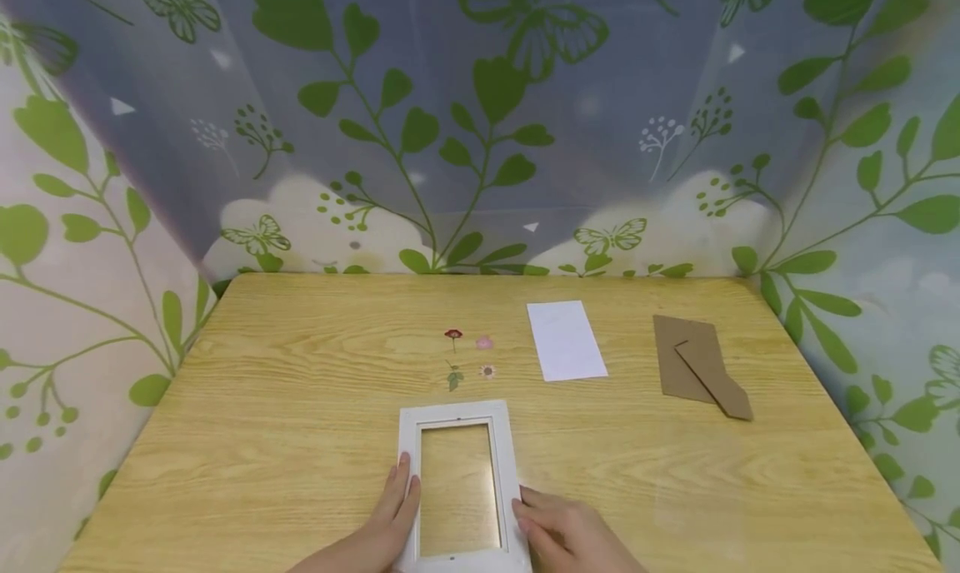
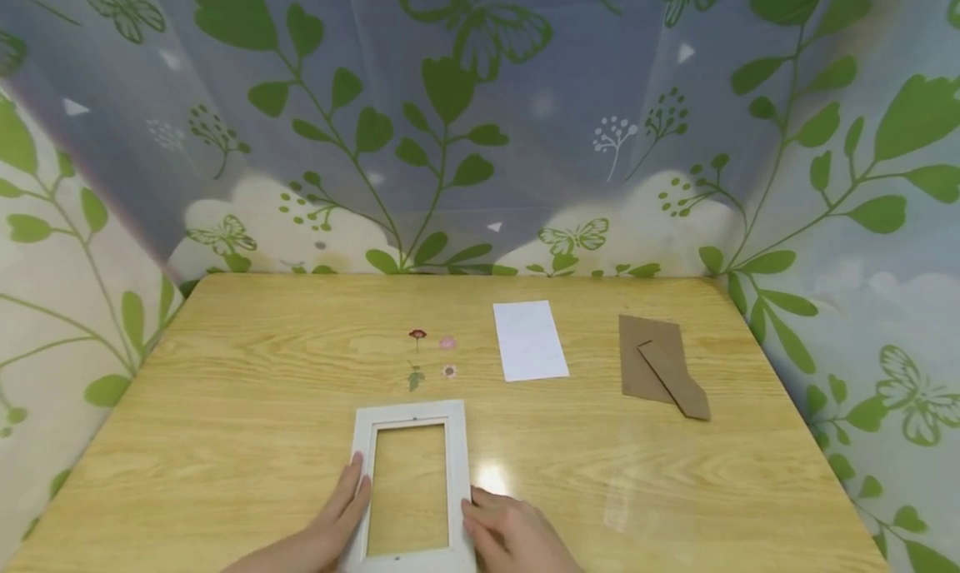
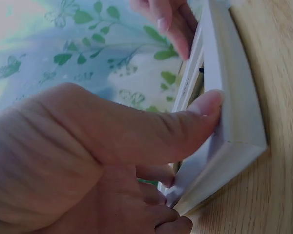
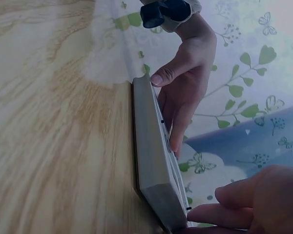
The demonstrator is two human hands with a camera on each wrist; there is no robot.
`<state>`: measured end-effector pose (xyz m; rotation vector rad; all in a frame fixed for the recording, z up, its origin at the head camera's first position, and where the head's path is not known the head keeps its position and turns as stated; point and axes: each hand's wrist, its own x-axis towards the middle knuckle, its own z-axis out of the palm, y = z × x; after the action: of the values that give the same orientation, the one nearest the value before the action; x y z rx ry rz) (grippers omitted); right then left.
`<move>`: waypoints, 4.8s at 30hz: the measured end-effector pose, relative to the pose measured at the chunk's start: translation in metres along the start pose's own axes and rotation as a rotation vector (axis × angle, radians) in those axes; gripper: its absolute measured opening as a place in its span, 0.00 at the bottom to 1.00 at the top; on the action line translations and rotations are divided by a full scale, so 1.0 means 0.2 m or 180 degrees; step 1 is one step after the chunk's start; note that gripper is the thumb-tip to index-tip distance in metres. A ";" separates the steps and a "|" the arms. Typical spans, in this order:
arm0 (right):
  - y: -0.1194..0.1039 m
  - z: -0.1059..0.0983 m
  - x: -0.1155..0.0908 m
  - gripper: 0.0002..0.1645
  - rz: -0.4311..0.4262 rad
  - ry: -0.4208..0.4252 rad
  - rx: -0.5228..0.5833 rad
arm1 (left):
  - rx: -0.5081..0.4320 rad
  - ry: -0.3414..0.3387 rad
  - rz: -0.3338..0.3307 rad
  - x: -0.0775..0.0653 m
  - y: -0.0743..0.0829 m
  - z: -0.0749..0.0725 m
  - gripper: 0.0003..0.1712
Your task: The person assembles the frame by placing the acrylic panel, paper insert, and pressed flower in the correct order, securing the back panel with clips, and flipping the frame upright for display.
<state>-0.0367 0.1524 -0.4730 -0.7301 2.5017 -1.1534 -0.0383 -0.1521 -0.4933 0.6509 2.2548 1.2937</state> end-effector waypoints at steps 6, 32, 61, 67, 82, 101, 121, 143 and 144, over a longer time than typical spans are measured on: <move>0.04 -0.01 -0.06 0.22 -0.0183 0.0427 -0.0061 | 0.0437 -0.0187 0.0240 0.04 0.06 0.01 0.66; 0.09 -0.07 -0.09 0.23 -0.0088 0.0653 -0.0258 | 0.1567 0.0323 0.0166 0.10 0.15 0.00 0.61; 0.27 -0.10 0.05 0.44 0.0006 0.0181 -0.0269 | 0.1997 0.1618 0.0705 0.28 -0.16 0.08 0.54; 0.28 -0.12 0.05 0.39 -0.0080 0.0344 -0.0314 | 0.2081 0.1628 0.0745 0.28 -0.15 0.08 0.53; 0.28 -0.12 0.04 0.37 -0.0150 0.0422 -0.0442 | 0.2076 0.1618 0.0745 0.28 -0.14 0.10 0.48; 0.19 -0.41 -0.12 0.43 -0.0111 0.0933 -0.0767 | 0.2214 0.1506 0.0548 0.27 -0.11 0.10 0.44; 0.41 -0.71 -0.41 0.42 0.1079 0.1268 -0.0690 | 0.2210 0.1438 0.0467 0.27 -0.10 0.09 0.44; 0.56 -0.61 -0.45 0.63 0.1379 0.0508 -0.0986 | 0.2248 0.1440 0.0484 0.28 -0.11 0.10 0.44; 0.56 -0.60 -0.45 0.63 0.1387 0.0484 -0.0968 | 0.2253 0.1446 0.0485 0.28 -0.11 0.10 0.44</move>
<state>-0.0538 0.3389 -0.4787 -0.1423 2.8041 -0.7076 -0.0728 -0.1149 -0.5304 0.8351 3.1300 0.7179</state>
